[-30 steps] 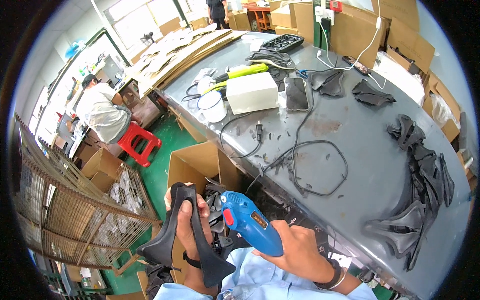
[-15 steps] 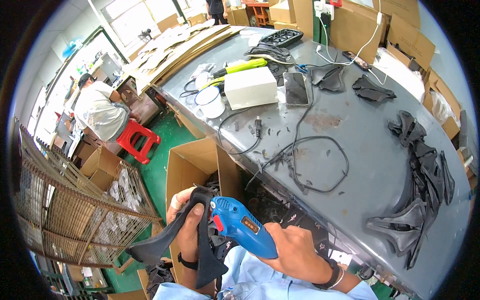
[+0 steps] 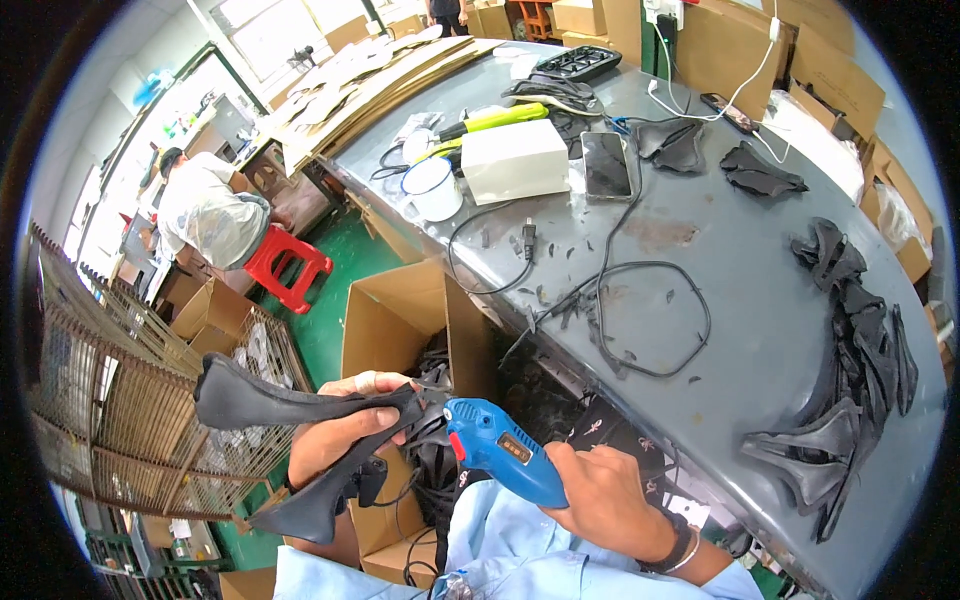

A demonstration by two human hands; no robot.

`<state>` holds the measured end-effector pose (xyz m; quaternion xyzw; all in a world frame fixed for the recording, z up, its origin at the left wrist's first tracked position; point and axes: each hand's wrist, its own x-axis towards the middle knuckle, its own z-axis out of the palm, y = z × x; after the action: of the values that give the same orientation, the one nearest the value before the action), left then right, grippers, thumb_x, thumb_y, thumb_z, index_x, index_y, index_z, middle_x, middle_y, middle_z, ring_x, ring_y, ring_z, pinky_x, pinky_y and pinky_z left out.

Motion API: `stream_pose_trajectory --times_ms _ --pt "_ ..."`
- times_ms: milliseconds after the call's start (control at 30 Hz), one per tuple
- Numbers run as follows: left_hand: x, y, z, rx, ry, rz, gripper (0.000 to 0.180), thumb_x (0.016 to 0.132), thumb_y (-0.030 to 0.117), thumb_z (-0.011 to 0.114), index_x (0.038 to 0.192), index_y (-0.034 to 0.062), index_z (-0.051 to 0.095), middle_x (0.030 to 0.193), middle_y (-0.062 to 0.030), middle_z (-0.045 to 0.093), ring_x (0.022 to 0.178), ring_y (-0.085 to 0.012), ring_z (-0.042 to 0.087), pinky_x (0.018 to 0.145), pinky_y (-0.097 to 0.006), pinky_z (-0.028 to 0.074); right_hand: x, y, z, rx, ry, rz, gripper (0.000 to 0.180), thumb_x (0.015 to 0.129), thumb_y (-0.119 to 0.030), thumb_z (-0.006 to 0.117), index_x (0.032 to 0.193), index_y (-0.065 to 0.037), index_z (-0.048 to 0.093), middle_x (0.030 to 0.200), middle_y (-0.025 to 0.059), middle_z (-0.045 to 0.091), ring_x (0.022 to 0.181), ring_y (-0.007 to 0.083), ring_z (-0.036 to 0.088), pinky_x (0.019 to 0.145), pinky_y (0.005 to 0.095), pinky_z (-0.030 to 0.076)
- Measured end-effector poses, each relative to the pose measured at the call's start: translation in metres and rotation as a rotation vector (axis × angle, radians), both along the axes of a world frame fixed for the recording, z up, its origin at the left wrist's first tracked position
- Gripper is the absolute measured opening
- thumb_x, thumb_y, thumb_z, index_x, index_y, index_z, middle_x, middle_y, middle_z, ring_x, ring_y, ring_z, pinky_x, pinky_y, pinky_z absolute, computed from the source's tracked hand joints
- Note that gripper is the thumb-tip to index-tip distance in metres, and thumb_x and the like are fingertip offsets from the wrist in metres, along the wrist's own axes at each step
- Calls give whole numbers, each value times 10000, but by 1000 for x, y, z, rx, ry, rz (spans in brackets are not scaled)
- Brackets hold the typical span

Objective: The person trims the edges of black bicycle saddle covers using a blue electric cutter and places them into a cardboard box. They repeat this process for several covers, rotating each one by hand to reach different sections.

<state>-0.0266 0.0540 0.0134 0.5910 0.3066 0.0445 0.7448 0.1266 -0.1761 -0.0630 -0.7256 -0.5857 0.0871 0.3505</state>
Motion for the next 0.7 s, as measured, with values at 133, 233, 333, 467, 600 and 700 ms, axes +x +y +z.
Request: stream_pose_trajectory --times_ms 133,233,333,467,600,700 --pt "1 4 -2 88 51 -90 285 840 46 617 1115 -26 600 926 -51 631 767 -86 579 696 -200 465 -3 0 -5 -9 -24 27 456 603 -167 798 955 -9 554 666 98 607 566 267 609 532 339 461" --pt "4 6 -5 117 46 -166 276 843 30 609 1109 -42 596 898 -50 631 773 -87 576 693 -209 464 -5 0 -9 -17 -37 36 455 593 -161 797 948 -10 555 659 100 605 566 261 609 540 335 460" --pt "11 8 -4 231 98 -282 279 849 1 588 1122 -52 583 912 -53 637 805 -89 579 715 -221 468 -8 -2 -10 -32 -67 20 451 588 -157 793 944 -13 556 653 101 601 566 264 608 540 338 461" --pt "13 5 -20 428 187 -403 314 851 -26 571 1164 -47 565 1030 -72 647 915 -94 581 799 -229 469 -9 -2 -8 -11 -29 58 451 631 -193 771 968 -29 520 615 83 573 529 270 583 513 354 431" --pt "22 0 -33 212 -14 -334 366 823 -57 578 1188 -47 554 1125 -116 631 1011 -144 584 877 -254 463 -9 0 -6 30 18 62 448 631 -184 769 968 -26 519 624 87 580 532 275 583 508 352 431" --pt "23 0 -51 313 -111 -404 356 819 -66 576 1175 -67 556 1127 -138 628 1033 -168 582 901 -273 456 -13 3 -2 54 61 74 450 632 -182 769 972 -24 519 634 90 588 541 277 590 509 354 436"
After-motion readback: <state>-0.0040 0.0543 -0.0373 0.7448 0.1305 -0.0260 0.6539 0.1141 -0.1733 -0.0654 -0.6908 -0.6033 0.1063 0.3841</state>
